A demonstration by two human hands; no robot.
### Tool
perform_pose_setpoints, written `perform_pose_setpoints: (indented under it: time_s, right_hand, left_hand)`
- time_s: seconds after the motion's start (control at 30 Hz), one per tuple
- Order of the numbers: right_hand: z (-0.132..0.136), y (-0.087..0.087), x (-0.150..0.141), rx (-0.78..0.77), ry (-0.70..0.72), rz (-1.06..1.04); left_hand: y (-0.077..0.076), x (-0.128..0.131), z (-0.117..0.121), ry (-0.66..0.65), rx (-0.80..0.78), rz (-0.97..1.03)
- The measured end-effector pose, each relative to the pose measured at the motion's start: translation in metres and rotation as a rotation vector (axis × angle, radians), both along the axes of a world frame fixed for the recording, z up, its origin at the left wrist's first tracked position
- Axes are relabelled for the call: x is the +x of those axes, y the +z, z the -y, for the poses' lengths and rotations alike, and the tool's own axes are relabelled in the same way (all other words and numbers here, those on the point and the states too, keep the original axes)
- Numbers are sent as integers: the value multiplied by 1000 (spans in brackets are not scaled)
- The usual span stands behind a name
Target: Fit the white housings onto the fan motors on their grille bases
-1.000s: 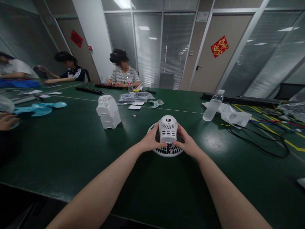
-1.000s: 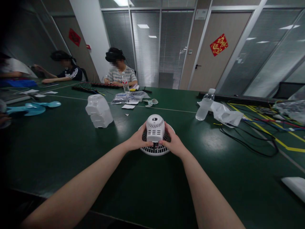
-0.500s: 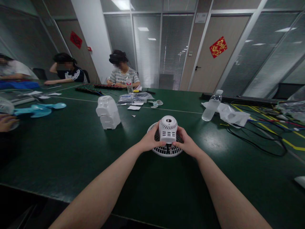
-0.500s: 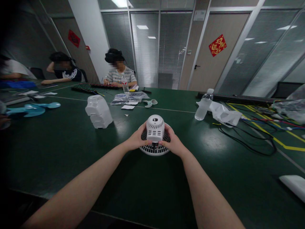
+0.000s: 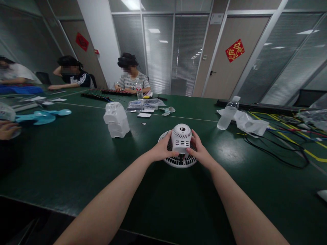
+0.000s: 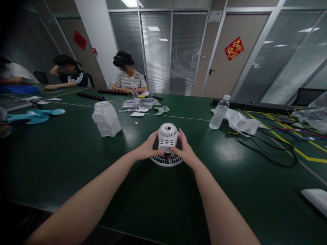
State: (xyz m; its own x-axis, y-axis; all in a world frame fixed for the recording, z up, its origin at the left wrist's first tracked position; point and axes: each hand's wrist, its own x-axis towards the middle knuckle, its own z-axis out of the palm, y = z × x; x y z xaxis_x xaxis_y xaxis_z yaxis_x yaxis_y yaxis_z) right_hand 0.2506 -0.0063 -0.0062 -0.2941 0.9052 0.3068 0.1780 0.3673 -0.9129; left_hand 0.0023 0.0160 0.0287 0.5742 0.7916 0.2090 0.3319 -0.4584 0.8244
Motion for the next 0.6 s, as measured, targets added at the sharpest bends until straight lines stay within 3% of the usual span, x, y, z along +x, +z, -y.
perform_pose_setpoints:
  time_s: [0.33,0.6]
  right_hand:
    - [8,19,-4,-26,-48,38]
    - [8,20,-4,-16,-42,29]
  left_hand:
    - [-2,1,3,16,-9,28]
    - [0,6,4,25,-65,158]
